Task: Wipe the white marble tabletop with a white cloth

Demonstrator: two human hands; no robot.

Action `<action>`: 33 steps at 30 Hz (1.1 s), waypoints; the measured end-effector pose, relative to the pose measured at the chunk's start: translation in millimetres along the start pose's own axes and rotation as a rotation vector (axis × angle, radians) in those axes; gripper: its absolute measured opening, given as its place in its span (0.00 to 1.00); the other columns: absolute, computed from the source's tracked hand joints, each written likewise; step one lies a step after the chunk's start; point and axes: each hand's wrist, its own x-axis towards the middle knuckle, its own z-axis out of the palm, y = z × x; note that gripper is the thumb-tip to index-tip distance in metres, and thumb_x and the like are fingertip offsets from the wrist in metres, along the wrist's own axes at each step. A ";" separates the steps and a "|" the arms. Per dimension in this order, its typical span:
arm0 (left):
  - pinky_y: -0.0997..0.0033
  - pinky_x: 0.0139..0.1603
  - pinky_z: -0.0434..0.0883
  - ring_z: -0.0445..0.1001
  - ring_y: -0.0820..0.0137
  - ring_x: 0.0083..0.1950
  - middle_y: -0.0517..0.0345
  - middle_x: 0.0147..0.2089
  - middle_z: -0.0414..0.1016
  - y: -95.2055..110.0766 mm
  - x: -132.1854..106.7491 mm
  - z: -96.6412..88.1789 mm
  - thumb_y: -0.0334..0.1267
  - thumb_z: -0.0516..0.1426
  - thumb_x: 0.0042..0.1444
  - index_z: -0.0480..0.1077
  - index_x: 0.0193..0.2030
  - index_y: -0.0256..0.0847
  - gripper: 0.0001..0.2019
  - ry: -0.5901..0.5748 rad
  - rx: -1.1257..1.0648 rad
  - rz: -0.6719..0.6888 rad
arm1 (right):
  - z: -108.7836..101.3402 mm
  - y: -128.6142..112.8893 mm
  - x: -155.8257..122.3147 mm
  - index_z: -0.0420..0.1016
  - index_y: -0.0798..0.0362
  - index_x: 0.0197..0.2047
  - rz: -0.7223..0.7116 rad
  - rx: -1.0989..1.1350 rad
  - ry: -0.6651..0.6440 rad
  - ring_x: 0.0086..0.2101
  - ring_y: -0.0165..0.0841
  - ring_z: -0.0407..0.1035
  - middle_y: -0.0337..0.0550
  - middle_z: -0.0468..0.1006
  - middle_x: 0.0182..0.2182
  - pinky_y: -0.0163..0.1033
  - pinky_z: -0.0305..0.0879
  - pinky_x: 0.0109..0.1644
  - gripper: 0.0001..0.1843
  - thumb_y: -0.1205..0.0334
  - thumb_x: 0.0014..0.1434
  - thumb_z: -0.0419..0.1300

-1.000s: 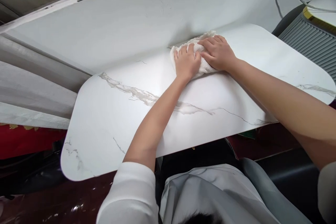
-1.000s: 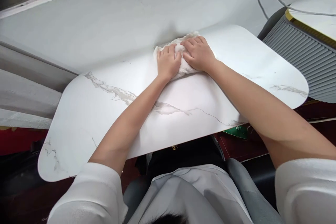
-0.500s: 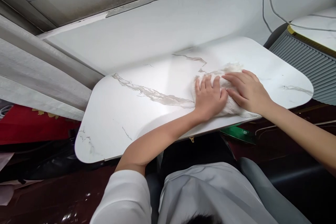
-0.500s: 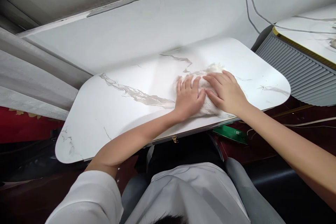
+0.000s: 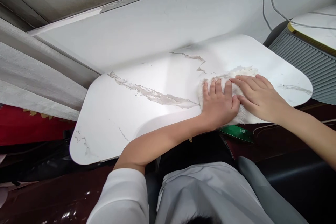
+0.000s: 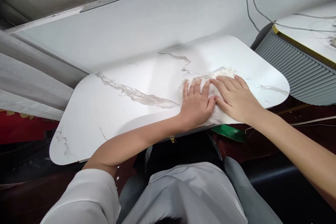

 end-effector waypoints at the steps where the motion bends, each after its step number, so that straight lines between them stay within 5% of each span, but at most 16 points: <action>1: 0.45 0.76 0.48 0.55 0.54 0.74 0.39 0.71 0.61 0.1 3.1 1.2 0.42 0.43 0.68 0.58 0.70 0.33 0.28 -0.002 0.001 -0.002 | 0.7 3.3 4.3 0.58 0.58 0.69 0.007 -0.001 -0.017 0.66 0.49 0.54 0.58 0.61 0.65 0.59 0.47 0.70 0.36 0.48 0.67 0.34; 4: 0.46 0.76 0.48 0.55 0.55 0.74 0.40 0.71 0.61 -0.5 16.0 5.8 0.41 0.43 0.68 0.58 0.70 0.34 0.27 0.002 -0.004 -0.017 | 3.7 14.2 20.2 0.60 0.60 0.68 0.039 -0.005 -0.040 0.66 0.51 0.54 0.62 0.61 0.66 0.59 0.50 0.68 0.37 0.48 0.66 0.34; 9: 0.48 0.77 0.48 0.55 0.57 0.74 0.49 0.71 0.62 -5.1 48.1 12.5 0.42 0.46 0.67 0.60 0.68 0.43 0.24 0.007 -0.055 -0.099 | 8.4 33.9 52.5 0.64 0.48 0.65 0.027 0.041 0.046 0.62 0.47 0.61 0.49 0.67 0.63 0.56 0.54 0.65 0.32 0.52 0.62 0.40; 21: 0.53 0.78 0.40 0.50 0.63 0.76 0.56 0.71 0.61 -30.3 132.5 30.2 0.44 0.42 0.68 0.59 0.69 0.44 0.25 -0.014 -0.149 -0.148 | 21.9 77.0 122.6 0.66 0.52 0.64 0.099 0.125 0.070 0.63 0.41 0.58 0.51 0.68 0.62 0.52 0.46 0.69 0.28 0.61 0.62 0.45; 27: 0.57 0.77 0.30 0.42 0.68 0.77 0.72 0.71 0.60 -44.6 165.8 37.7 0.47 0.40 0.68 0.51 0.71 0.53 0.26 -0.075 -0.177 -0.182 | 23.0 85.2 148.3 0.59 0.48 0.68 0.171 0.130 -0.020 0.66 0.47 0.50 0.51 0.59 0.67 0.68 0.40 0.66 0.27 0.61 0.68 0.41; 30: 0.56 0.76 0.26 0.37 0.68 0.78 0.75 0.70 0.62 -48.9 177.1 38.3 0.47 0.41 0.68 0.48 0.72 0.57 0.26 -0.105 -0.172 -0.189 | 21.0 87.3 158.4 0.58 0.47 0.68 0.195 0.136 -0.040 0.66 0.48 0.50 0.49 0.59 0.68 0.66 0.45 0.66 0.27 0.62 0.68 0.41; 33: 0.57 0.78 0.33 0.44 0.67 0.77 0.68 0.72 0.60 -51.2 184.1 36.9 0.45 0.40 0.68 0.54 0.70 0.52 0.25 -0.065 -0.163 -0.177 | 20.7 91.0 166.3 0.58 0.45 0.69 0.198 0.138 -0.028 0.66 0.47 0.51 0.47 0.60 0.67 0.62 0.51 0.65 0.27 0.61 0.68 0.43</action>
